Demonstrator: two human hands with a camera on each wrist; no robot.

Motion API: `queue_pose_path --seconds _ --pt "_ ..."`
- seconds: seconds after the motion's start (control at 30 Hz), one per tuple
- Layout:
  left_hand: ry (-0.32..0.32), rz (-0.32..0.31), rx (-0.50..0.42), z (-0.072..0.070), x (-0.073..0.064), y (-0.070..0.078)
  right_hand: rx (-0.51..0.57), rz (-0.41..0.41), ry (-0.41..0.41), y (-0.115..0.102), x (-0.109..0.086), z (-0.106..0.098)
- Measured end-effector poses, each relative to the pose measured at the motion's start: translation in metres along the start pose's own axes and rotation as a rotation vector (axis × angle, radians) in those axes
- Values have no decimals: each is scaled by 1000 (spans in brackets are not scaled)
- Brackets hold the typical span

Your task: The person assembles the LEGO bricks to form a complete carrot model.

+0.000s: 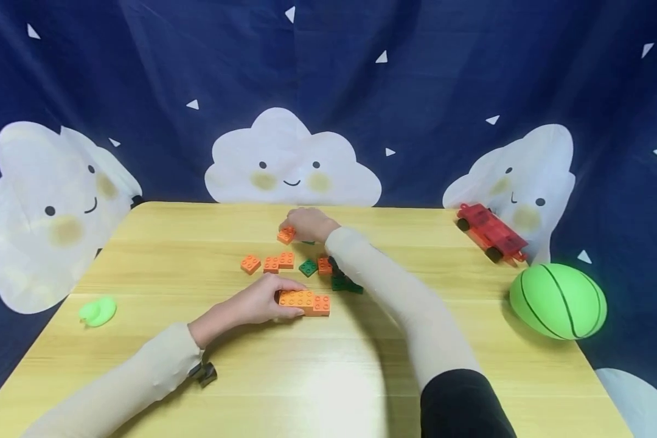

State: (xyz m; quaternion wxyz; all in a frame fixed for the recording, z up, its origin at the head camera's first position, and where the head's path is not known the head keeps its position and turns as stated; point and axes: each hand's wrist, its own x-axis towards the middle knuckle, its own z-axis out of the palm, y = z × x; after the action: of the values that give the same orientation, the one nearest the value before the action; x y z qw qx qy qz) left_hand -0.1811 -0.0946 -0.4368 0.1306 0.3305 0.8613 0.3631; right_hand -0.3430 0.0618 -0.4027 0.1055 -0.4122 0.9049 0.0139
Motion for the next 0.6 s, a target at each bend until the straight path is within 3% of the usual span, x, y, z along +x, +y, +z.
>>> queue_pose_path --seconds 0.17,0.33,0.6 --pt "3 3 -7 -1 -4 -2 -99 2 16 -5 8 0" --pt "19 -3 -13 -1 -4 -1 -27 -45 70 -1 4 -8" --pt "19 22 -11 1 -6 -1 53 -154 162 3 -31 -34"
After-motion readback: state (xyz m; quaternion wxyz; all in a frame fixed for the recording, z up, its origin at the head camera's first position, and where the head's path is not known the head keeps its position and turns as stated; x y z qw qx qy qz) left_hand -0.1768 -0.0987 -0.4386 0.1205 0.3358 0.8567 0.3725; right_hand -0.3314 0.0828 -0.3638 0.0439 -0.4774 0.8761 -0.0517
